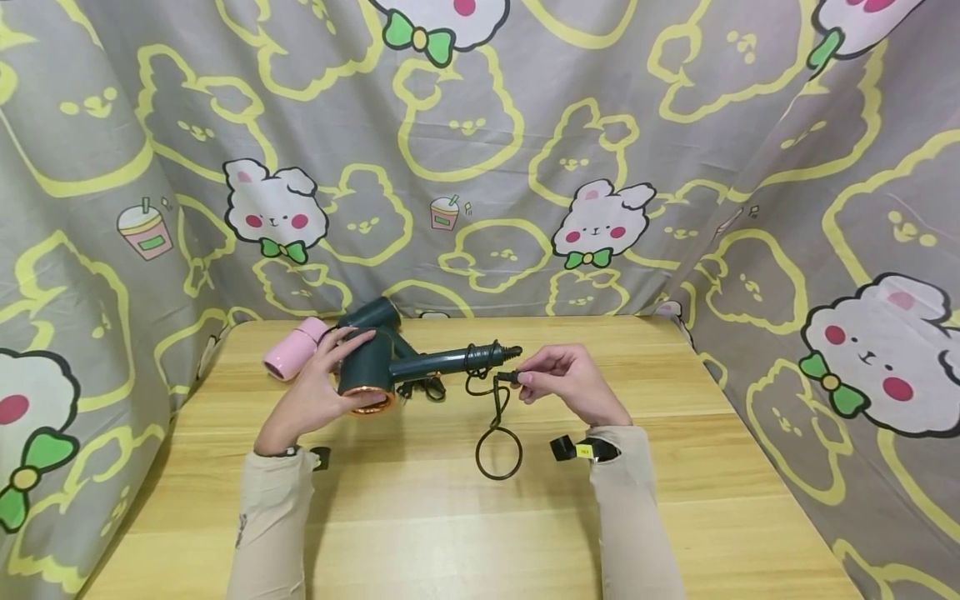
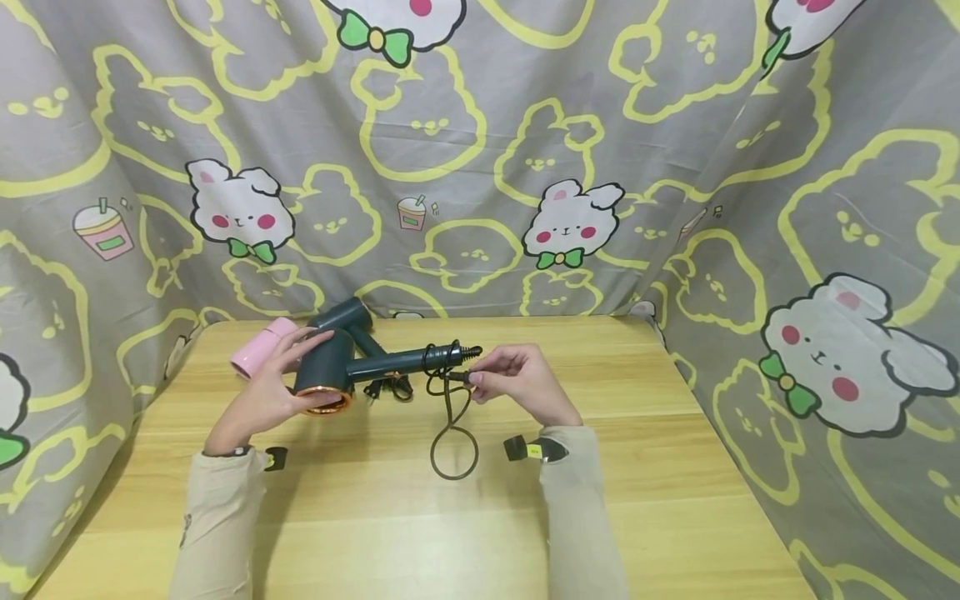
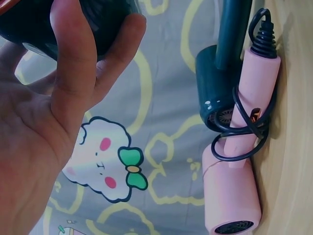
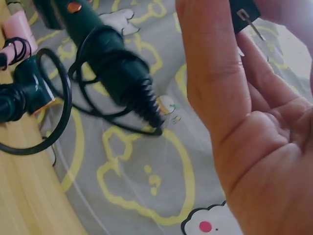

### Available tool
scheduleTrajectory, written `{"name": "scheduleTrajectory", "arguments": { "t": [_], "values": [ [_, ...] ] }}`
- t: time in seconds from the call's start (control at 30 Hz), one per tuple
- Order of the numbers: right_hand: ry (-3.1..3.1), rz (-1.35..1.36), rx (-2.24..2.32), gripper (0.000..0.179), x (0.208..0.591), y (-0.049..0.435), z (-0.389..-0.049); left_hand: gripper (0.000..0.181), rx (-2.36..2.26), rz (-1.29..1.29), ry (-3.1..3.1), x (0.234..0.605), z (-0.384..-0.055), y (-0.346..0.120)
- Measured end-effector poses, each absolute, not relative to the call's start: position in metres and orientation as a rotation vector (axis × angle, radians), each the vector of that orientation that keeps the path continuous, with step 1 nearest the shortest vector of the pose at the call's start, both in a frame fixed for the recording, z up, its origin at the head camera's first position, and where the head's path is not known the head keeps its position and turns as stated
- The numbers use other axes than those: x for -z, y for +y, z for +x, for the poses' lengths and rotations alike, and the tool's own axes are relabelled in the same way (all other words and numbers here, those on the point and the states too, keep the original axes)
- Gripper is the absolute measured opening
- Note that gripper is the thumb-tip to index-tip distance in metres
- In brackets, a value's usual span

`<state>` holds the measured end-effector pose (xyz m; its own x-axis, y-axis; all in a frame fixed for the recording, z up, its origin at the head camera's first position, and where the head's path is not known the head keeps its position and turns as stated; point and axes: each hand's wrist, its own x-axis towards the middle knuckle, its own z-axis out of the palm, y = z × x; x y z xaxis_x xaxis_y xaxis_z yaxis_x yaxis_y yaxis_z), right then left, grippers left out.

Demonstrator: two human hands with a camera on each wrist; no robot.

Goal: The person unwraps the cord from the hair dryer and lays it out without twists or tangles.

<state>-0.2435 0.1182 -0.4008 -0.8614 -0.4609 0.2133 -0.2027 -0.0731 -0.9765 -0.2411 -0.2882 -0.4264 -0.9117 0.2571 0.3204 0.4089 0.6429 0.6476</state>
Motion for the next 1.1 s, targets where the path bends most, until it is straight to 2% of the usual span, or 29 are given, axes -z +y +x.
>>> {"name": "scheduleTrajectory", "arguments": {
  "t": [0.5, 0.9, 1.1],
  "values": [
    [1.957, -0.519, 1.917, 0.009, 0.435, 0.113, -0.267, 0.095, 1.178, -0.548, -2.642, 0.421, -0.237, -0.291],
    [1.915, -0.421, 2.002, 0.026, 0.448, 0.106, -0.275, 0.095, 1.181, -0.575, -2.656, 0.417, -0.235, -0.288],
    [1.928, -0.355, 2.056, 0.016, 0.450, 0.106, -0.277, 0.094, 1.177, -0.604, -2.661, 0.417, -0.235, -0.286]
  ]
}}
